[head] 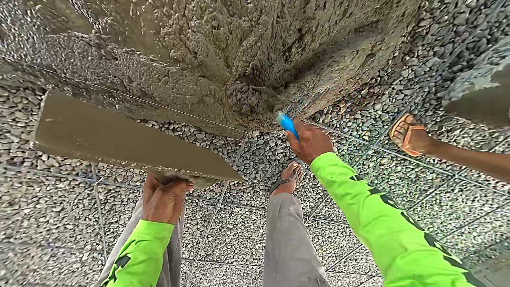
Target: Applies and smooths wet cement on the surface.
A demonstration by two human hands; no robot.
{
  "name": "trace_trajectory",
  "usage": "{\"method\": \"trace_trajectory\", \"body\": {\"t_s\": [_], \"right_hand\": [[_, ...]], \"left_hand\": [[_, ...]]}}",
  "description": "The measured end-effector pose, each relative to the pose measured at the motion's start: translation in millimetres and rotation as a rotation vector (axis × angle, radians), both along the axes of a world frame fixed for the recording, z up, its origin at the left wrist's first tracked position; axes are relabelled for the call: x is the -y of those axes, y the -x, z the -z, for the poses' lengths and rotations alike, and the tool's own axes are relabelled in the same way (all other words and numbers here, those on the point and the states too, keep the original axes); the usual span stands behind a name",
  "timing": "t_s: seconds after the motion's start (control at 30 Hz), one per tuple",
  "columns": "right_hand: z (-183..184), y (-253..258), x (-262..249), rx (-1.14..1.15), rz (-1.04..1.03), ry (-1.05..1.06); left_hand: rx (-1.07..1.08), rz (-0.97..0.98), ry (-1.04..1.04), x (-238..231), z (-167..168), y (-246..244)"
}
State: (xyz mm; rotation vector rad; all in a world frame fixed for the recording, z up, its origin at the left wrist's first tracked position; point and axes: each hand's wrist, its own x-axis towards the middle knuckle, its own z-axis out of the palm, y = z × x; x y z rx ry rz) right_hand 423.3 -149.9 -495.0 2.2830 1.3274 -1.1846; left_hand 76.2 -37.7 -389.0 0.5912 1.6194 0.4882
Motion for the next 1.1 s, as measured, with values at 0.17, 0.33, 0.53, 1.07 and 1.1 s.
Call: {"method": "trace_trajectory", "body": {"t_s": [0.17, 0.33, 0.53, 1.07, 1.1], "right_hand": [[-5.9, 13.7, 26.1, -0.006, -0.009, -0.037], [-9.1, 30.5, 38.6, -0.018, -0.031, 0.005], [-21.6, 29.7, 50.0, -0.017, -0.02, 0.016], [19.2, -240.0, -29.1, 0.365, 0.587, -0.169], [20.8, -241.2, -41.2, 0.349, 0.543, -0.183]], "left_hand": [[-0.005, 0.004, -0.001, -1.4, 1.1, -0.4], [-0.006, 0.005, 0.022, -1.6, 2.1, -1.2], [-0.023, 0.001, 0.03, -1.5, 3.2, -4.1], [-0.062, 0.038, -0.046, -4.6, 7.6, -10.6], [-0.06, 0.044, -0.047, -4.3, 8.2, -11.1]]}}
